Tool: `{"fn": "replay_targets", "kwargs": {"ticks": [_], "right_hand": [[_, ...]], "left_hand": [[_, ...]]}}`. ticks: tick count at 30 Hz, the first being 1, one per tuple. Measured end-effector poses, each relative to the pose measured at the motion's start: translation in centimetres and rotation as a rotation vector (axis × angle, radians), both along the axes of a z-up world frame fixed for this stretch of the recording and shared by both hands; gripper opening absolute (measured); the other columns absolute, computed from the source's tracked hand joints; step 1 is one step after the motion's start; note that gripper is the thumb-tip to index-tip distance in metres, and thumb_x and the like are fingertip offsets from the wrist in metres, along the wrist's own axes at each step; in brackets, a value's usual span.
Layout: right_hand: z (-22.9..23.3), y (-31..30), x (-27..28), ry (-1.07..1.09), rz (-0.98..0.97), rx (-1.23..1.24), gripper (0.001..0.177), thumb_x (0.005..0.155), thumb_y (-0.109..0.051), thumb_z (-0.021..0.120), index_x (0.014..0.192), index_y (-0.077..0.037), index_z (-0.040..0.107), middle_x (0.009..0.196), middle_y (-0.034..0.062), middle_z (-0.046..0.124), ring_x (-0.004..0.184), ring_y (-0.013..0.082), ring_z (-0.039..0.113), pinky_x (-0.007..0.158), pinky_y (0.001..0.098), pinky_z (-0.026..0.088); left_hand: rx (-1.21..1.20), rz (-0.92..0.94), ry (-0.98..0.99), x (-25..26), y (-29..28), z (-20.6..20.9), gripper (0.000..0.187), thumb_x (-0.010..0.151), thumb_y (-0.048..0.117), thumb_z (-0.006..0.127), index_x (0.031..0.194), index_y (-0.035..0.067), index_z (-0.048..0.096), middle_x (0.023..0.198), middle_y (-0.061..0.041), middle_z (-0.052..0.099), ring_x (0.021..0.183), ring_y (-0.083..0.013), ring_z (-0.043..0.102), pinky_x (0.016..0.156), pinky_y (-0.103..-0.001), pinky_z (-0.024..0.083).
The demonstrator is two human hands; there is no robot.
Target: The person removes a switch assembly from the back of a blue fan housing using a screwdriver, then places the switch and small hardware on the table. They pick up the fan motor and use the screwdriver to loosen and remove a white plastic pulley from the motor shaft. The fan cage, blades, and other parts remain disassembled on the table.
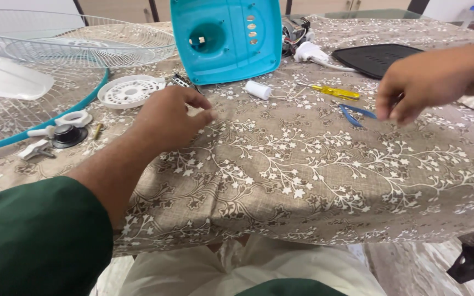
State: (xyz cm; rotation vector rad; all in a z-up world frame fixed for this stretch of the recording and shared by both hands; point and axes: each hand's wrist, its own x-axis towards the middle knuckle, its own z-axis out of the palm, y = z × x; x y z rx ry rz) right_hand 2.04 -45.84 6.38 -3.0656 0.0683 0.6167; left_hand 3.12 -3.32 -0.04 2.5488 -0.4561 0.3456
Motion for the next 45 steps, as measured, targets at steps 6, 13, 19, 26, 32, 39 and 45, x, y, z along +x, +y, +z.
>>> {"fn": "replay_targets", "kwargs": {"ticks": [6, 13, 19, 26, 32, 39, 45], "right_hand": [[-1.2, -8.4, 5.3, -0.390, -0.071, -0.164, 0.032, 0.088, -0.022, 0.083, 0.119, -0.013, 0.084, 0.107, 0.0093, 0.082, 0.103, 0.0216, 0.076, 0.098, 0.0394, 0.059], [-4.2, -11.1, 9.3, -0.369, -0.038, -0.198, 0.028, 0.089, -0.030, 0.082, 0.116, -0.026, 0.087, 0.106, 0.0006, 0.082, 0.103, 0.0171, 0.080, 0.097, 0.0375, 0.057], [-5.6, -11.2, 9.0, -0.385, 0.014, -0.472, 0.029, 0.091, -0.043, 0.079, 0.119, -0.038, 0.084, 0.106, -0.0086, 0.087, 0.096, 0.0126, 0.075, 0.088, 0.0318, 0.062], [-5.9, -11.8, 9.2, -0.406, 0.002, -0.385, 0.032, 0.089, -0.040, 0.080, 0.121, -0.036, 0.083, 0.104, -0.0067, 0.088, 0.098, 0.0110, 0.078, 0.092, 0.0322, 0.062], [-6.0, -13.4, 9.3, -0.466, -0.021, -0.258, 0.031, 0.095, -0.033, 0.075, 0.125, -0.028, 0.082, 0.106, 0.0006, 0.087, 0.097, 0.0140, 0.082, 0.093, 0.0365, 0.062], [-4.5, -7.1, 3.7, -0.655, -0.210, -0.140, 0.033, 0.100, -0.035, 0.072, 0.126, -0.015, 0.078, 0.111, 0.0108, 0.080, 0.085, 0.0267, 0.080, 0.076, 0.0395, 0.063], [-5.5, 3.3, -1.5, -0.498, -0.115, -0.267, 0.065, 0.085, -0.073, 0.068, 0.131, -0.028, 0.073, 0.116, 0.0065, 0.078, 0.101, 0.0282, 0.075, 0.087, 0.0448, 0.060]], "left_hand": [[-0.094, 0.128, -0.066, 1.0, 1.4, -1.6, 0.023, 0.087, 0.033, 0.077, 0.099, 0.014, 0.081, 0.087, -0.012, 0.077, 0.082, -0.0263, 0.073, 0.078, -0.043, 0.056], [-0.255, 0.149, -0.068, 1.9, 2.2, -2.9, 0.022, 0.087, 0.031, 0.077, 0.092, 0.010, 0.079, 0.080, -0.007, 0.076, 0.073, -0.0189, 0.072, 0.070, -0.036, 0.056], [-0.248, 0.151, -0.059, 2.2, 2.1, -2.9, 0.021, 0.087, 0.031, 0.078, 0.092, 0.011, 0.079, 0.080, -0.005, 0.075, 0.071, -0.0170, 0.070, 0.068, -0.035, 0.055], [-0.250, 0.157, -0.034, 2.1, 2.1, -2.9, 0.020, 0.087, 0.031, 0.078, 0.092, 0.011, 0.079, 0.079, -0.005, 0.075, 0.071, -0.0167, 0.070, 0.068, -0.035, 0.055], [-0.252, 0.163, -0.019, 2.0, 2.0, -2.8, 0.020, 0.087, 0.031, 0.077, 0.093, 0.011, 0.078, 0.079, -0.005, 0.075, 0.071, -0.0167, 0.070, 0.068, -0.035, 0.055], [-0.225, 0.182, 0.011, 1.8, 1.9, -2.6, 0.021, 0.087, 0.032, 0.077, 0.094, 0.012, 0.078, 0.083, -0.005, 0.075, 0.074, -0.0178, 0.070, 0.070, -0.037, 0.056], [-0.220, 0.175, 0.009, 1.7, 1.8, -2.4, 0.021, 0.088, 0.032, 0.077, 0.095, 0.012, 0.079, 0.083, -0.005, 0.075, 0.074, -0.0180, 0.071, 0.071, -0.036, 0.056]]}}
